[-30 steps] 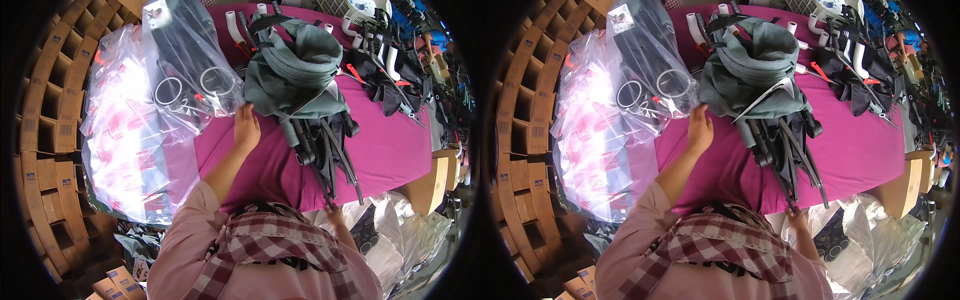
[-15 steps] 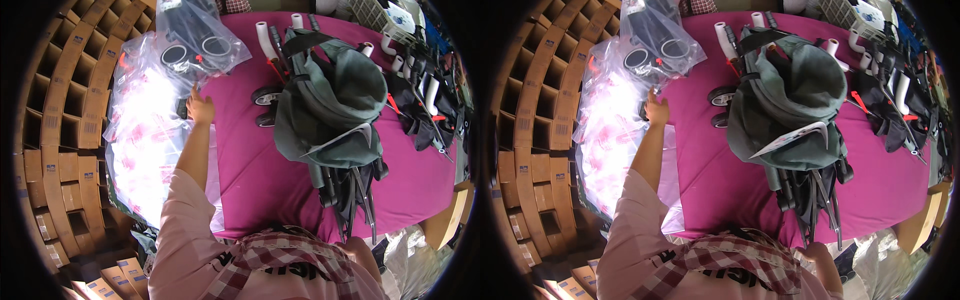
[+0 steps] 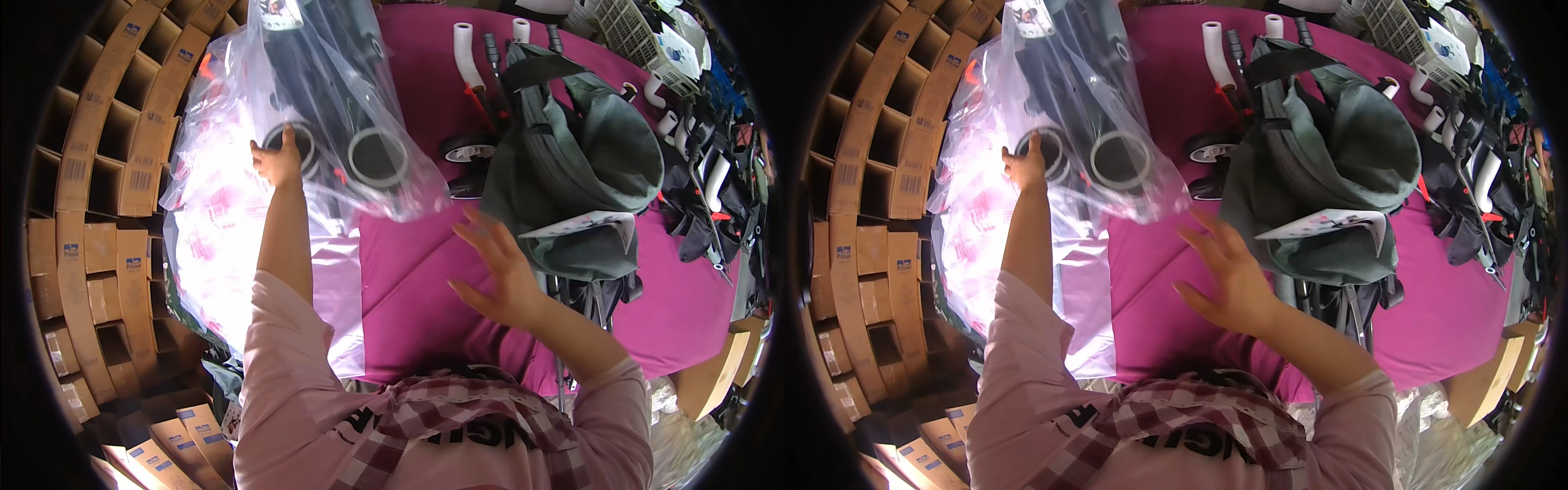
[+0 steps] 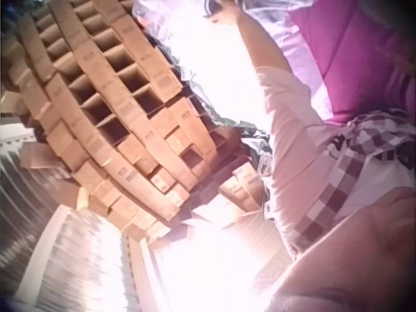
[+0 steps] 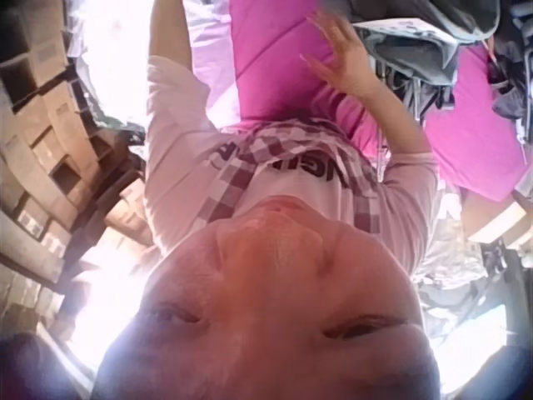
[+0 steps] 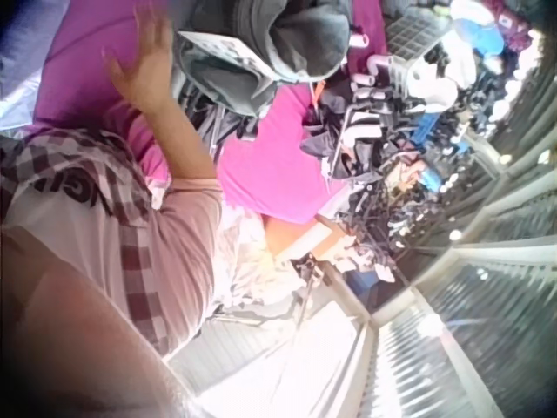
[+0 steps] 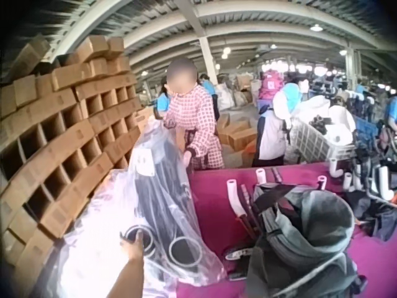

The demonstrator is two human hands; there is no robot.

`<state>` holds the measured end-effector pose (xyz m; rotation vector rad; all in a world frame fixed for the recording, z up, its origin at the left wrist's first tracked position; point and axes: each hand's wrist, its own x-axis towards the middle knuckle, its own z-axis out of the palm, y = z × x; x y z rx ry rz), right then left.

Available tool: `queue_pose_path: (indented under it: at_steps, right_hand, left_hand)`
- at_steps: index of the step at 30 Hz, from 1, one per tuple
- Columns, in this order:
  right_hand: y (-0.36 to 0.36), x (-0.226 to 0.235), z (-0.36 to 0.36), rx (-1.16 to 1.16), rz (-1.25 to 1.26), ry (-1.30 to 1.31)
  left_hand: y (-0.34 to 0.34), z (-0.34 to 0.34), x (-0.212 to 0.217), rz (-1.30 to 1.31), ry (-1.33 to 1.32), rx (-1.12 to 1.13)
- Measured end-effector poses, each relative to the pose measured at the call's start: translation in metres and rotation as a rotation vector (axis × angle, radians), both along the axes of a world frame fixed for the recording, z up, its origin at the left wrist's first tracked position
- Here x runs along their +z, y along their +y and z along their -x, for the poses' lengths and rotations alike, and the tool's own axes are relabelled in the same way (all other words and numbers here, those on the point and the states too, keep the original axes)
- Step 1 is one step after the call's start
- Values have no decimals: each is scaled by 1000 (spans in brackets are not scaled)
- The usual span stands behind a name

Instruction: The person assembles baby strollers by attaching wheels to the frame and placing the seat onto the chassis. They then place the assembled stroller into a clear plastic bag and set it aside. The process is repeated for multiple units.

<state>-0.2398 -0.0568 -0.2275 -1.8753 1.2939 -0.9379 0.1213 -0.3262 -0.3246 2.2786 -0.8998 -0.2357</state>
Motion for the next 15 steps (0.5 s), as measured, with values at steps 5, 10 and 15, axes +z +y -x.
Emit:
queue_pose_path:
  at_steps: [5, 10, 15]
  right_hand:
    - [-45, -28, -101, 135, 309, 258]
    - [-22, -78, -138, 130, 57, 482]
    - [0, -118, -62, -332, 68, 17]
  left_hand:
    - [87, -61, -11, -74, -93, -356]
    - [169, -43, 31, -25, 399, -485]
    - [240, 63, 51, 177, -13, -950]
